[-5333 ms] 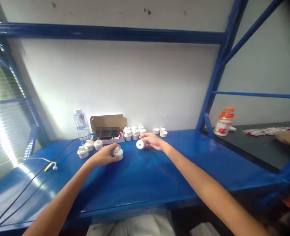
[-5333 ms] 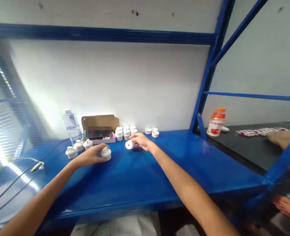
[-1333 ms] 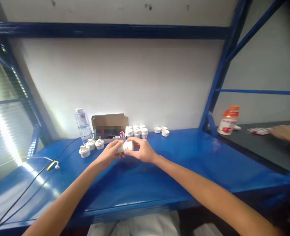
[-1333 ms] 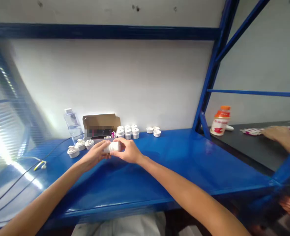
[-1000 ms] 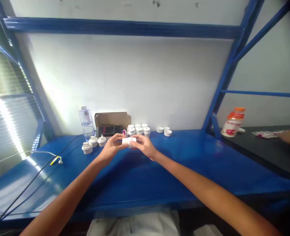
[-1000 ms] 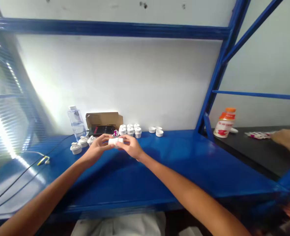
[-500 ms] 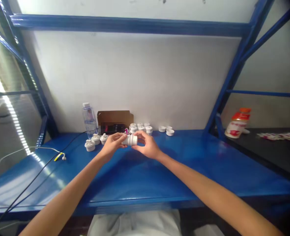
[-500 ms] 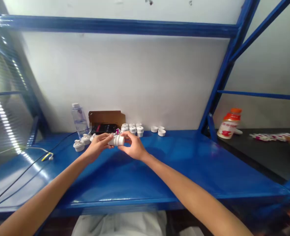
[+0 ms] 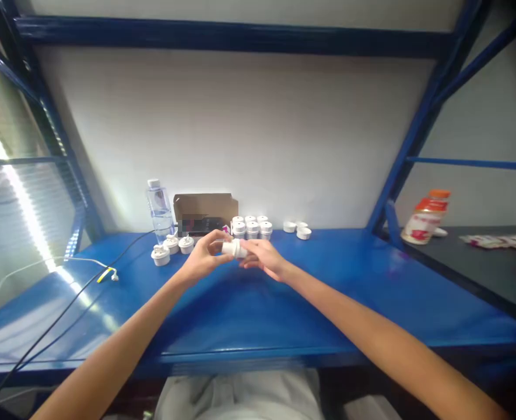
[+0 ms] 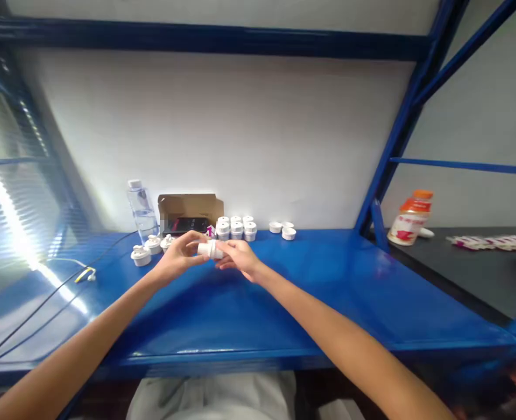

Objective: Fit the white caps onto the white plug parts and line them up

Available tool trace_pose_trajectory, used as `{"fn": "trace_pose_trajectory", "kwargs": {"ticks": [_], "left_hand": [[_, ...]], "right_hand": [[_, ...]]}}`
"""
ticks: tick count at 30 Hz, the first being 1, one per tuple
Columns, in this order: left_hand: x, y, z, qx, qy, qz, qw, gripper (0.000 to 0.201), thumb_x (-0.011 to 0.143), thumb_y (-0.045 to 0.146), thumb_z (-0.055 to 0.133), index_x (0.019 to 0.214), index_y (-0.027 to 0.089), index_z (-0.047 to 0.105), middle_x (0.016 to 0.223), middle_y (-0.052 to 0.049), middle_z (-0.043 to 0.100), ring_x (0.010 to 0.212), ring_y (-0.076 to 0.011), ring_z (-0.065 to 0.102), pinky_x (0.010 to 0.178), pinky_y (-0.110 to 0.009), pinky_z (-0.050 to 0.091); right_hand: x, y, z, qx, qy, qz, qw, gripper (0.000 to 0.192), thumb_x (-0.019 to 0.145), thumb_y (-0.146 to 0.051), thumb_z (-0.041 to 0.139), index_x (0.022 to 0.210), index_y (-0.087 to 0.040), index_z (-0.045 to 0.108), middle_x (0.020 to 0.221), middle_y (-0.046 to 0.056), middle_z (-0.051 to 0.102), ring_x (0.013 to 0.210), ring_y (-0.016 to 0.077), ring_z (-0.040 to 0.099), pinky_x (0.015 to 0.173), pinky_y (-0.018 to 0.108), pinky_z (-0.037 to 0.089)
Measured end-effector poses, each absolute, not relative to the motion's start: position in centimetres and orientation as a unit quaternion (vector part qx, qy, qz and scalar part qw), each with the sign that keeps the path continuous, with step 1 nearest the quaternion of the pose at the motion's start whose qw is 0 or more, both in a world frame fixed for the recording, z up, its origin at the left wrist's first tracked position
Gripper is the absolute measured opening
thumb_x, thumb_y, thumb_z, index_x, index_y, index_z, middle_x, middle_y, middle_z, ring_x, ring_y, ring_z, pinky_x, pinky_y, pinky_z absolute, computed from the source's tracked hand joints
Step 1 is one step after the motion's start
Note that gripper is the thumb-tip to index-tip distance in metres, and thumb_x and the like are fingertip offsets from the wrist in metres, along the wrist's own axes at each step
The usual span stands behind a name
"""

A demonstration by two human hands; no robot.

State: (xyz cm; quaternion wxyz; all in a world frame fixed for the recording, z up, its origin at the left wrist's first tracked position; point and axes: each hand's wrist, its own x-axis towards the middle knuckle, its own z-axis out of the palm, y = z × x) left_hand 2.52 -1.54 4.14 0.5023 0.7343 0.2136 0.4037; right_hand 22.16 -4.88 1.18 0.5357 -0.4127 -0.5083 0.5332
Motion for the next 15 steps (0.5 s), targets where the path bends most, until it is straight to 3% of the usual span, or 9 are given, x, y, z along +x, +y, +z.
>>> {"fn": "trace_pose_trajectory", "kwargs": {"ticks": [4, 7, 9, 12, 15], "left_hand": [[2.8, -1.8, 4.4, 0.723, 0.241, 0.451, 0.465, 0.054, 0.075, 0.041, 0.079, 0.122, 0.025, 0.058, 0.121, -0.007, 0.063, 0.107, -0.0204, 0.062, 0.087, -0.029, 0.049], [2.6, -1.4, 4.2, 0.72, 0.307, 0.43, 0.45, 0.043, 0.085, 0.056, 0.064, 0.106, 0.018, 0.066, 0.096, -0.006, 0.068, 0.087, -0.019, 0.063, 0.073, -0.027, 0.048], [2.5, -1.0, 3.9, 0.738, 0.307, 0.382, 0.464, 0.044, 0.082, 0.057, 0.067, 0.092, 0.015, 0.069, 0.084, -0.006, 0.068, 0.077, -0.0178, 0.062, 0.068, -0.027, 0.046], [2.5, -0.7, 3.1, 0.741, 0.294, 0.373, 0.476, 0.042, 0.075, 0.053, 0.076, 0.09, 0.014, 0.069, 0.086, -0.006, 0.069, 0.077, -0.0167, 0.062, 0.069, -0.026, 0.045], [2.9, -0.7, 2.6, 0.7, 0.323, 0.416, 0.483, 0.046, 0.077, 0.057, 0.073, 0.089, 0.014, 0.066, 0.08, -0.004, 0.067, 0.07, -0.0142, 0.059, 0.064, -0.025, 0.042]], "right_hand": [[22.1, -4.8, 1.3, -0.375, -0.471, 0.563, 0.566, 0.034, 0.084, -0.047, 0.073, 0.101, -0.018, 0.072, 0.093, 0.007, 0.077, 0.078, 0.0188, 0.073, 0.073, 0.03, 0.062], [22.2, -4.8, 1.3, -0.367, -0.468, 0.556, 0.58, 0.034, 0.085, -0.047, 0.072, 0.102, -0.018, 0.072, 0.099, 0.008, 0.076, 0.084, 0.0206, 0.073, 0.076, 0.033, 0.062], [22.2, -4.9, 1.4, -0.375, -0.484, 0.548, 0.571, 0.034, 0.083, -0.049, 0.073, 0.097, -0.018, 0.072, 0.096, 0.008, 0.076, 0.085, 0.0207, 0.073, 0.075, 0.032, 0.061], [21.9, -5.1, 1.1, -0.393, -0.522, 0.52, 0.55, 0.034, 0.08, -0.048, 0.076, 0.093, -0.018, 0.07, 0.093, 0.006, 0.075, 0.082, 0.0196, 0.072, 0.073, 0.029, 0.06], [21.4, -5.1, 0.7, -0.419, -0.566, 0.44, 0.557, 0.037, 0.078, -0.048, 0.076, 0.099, -0.019, 0.066, 0.09, 0.005, 0.074, 0.077, 0.019, 0.071, 0.07, 0.031, 0.059]]}}
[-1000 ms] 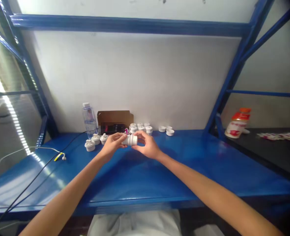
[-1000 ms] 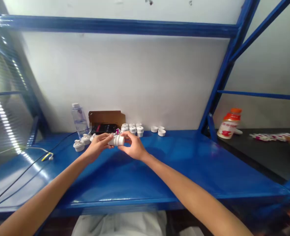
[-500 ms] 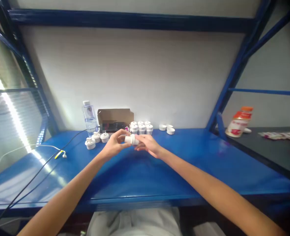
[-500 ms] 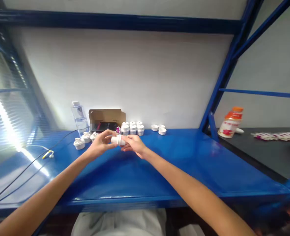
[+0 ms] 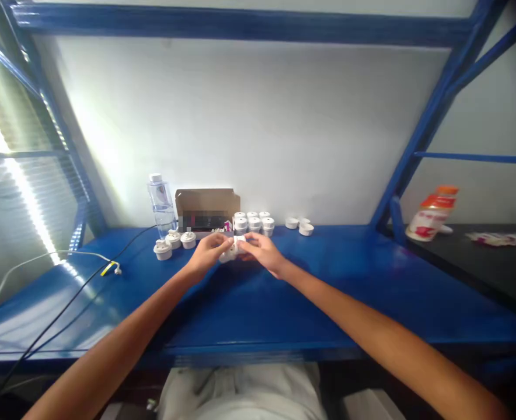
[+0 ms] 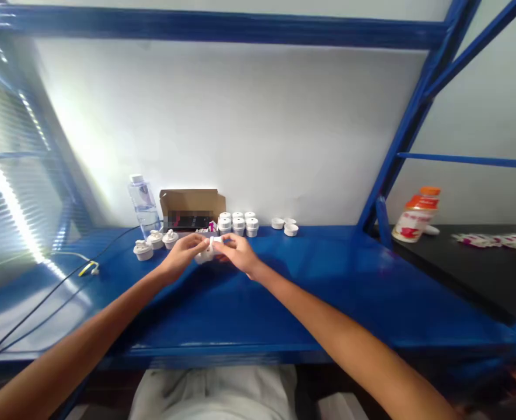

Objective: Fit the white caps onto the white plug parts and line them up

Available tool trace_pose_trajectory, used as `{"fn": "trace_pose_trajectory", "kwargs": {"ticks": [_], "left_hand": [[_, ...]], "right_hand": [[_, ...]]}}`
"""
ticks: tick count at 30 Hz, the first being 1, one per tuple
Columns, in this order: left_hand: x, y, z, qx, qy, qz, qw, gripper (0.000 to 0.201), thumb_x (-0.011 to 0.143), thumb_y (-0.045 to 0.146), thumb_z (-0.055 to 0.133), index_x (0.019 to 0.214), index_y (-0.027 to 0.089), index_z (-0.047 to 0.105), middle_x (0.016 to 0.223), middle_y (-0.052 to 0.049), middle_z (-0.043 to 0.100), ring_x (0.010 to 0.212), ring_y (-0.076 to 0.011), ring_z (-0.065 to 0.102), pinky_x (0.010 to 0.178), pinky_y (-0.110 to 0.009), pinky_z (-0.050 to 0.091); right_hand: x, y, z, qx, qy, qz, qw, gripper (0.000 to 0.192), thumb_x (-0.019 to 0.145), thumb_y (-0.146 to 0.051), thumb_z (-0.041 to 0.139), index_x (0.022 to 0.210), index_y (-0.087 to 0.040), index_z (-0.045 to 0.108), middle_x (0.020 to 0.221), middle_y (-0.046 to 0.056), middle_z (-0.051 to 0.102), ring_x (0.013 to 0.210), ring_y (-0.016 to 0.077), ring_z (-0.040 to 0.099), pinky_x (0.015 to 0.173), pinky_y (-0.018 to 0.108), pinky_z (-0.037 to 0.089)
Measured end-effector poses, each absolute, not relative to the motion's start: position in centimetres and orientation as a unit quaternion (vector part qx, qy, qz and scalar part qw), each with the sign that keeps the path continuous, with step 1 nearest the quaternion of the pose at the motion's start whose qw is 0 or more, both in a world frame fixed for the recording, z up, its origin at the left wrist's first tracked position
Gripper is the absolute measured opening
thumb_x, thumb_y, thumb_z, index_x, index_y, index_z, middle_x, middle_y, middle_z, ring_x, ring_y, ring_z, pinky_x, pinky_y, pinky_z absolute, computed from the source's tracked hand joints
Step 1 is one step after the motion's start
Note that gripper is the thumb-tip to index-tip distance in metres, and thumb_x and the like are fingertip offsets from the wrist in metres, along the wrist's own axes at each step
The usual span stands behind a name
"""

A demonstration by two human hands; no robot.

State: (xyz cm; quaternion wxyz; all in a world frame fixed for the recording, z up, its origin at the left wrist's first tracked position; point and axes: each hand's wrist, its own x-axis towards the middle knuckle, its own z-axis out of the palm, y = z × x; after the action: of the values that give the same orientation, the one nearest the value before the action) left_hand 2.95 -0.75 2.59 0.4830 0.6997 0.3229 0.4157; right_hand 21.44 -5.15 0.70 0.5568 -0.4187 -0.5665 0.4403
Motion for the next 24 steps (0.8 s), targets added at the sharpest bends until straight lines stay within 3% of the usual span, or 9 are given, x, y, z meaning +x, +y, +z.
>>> {"fn": "trace_pose_trajectory", "kwargs": {"ticks": [6, 11, 13, 16, 18, 24], "left_hand": [[3.6, -0.8, 2.3, 0.642, 0.348, 0.458, 0.507, 0.058, 0.081, 0.073, 0.057, 0.084, 0.014, 0.06, 0.069, 0.0, 0.058, 0.058, -0.011, 0.051, 0.054, -0.023, 0.039], [3.6, -0.7, 1.7, 0.606, 0.38, 0.45, 0.535, 0.06, 0.081, 0.078, 0.049, 0.081, 0.018, 0.054, 0.065, 0.001, 0.054, 0.053, -0.0128, 0.051, 0.048, -0.023, 0.039], [3.6, -0.7, 1.5, 0.614, 0.393, 0.462, 0.505, 0.055, 0.085, 0.074, 0.047, 0.081, 0.019, 0.052, 0.065, 0.001, 0.052, 0.054, -0.0131, 0.051, 0.049, -0.024, 0.038], [3.6, -0.7, 1.3, 0.652, 0.399, 0.508, 0.396, 0.042, 0.09, 0.062, 0.051, 0.082, 0.02, 0.051, 0.07, 0.001, 0.053, 0.063, -0.0137, 0.052, 0.058, -0.024, 0.04], [3.7, -0.7, 1.3, 0.667, 0.393, 0.532, 0.344, 0.034, 0.09, 0.055, 0.054, 0.086, 0.021, 0.052, 0.076, 0.001, 0.055, 0.071, -0.0143, 0.053, 0.064, -0.024, 0.041], [3.8, -0.7, 1.7, 0.6, 0.444, 0.501, 0.439, 0.027, 0.088, 0.048, 0.054, 0.087, 0.022, 0.048, 0.073, 0.003, 0.049, 0.063, -0.0128, 0.049, 0.055, -0.023, 0.038]], "right_hand": [[21.1, -6.0, 0.7, -0.386, -0.711, 0.26, 0.527, 0.044, 0.078, -0.035, 0.076, 0.118, -0.021, 0.063, 0.113, 0.007, 0.071, 0.093, 0.0211, 0.071, 0.086, 0.036, 0.058], [20.6, -7.3, 1.4, -0.332, -0.795, 0.132, 0.491, 0.04, 0.078, -0.026, 0.073, 0.117, -0.023, 0.066, 0.123, 0.007, 0.068, 0.109, 0.024, 0.066, 0.096, 0.039, 0.054], [20.3, -7.5, 1.4, -0.358, -0.786, 0.128, 0.488, 0.039, 0.077, -0.028, 0.075, 0.115, -0.023, 0.067, 0.116, 0.007, 0.071, 0.099, 0.0237, 0.069, 0.091, 0.039, 0.056], [19.9, -7.5, 0.9, -0.413, -0.734, 0.218, 0.493, 0.043, 0.077, -0.039, 0.077, 0.114, -0.022, 0.066, 0.097, 0.005, 0.075, 0.079, 0.0216, 0.072, 0.077, 0.036, 0.06], [19.7, -7.4, 0.6, -0.422, -0.716, 0.249, 0.497, 0.045, 0.078, -0.042, 0.077, 0.116, -0.021, 0.065, 0.093, 0.004, 0.076, 0.077, 0.022, 0.073, 0.075, 0.036, 0.061], [19.9, -7.6, 0.5, -0.357, -0.793, 0.051, 0.492, 0.041, 0.085, -0.03, 0.071, 0.125, -0.025, 0.066, 0.127, 0.009, 0.068, 0.119, 0.029, 0.064, 0.109, 0.045, 0.048]]}}
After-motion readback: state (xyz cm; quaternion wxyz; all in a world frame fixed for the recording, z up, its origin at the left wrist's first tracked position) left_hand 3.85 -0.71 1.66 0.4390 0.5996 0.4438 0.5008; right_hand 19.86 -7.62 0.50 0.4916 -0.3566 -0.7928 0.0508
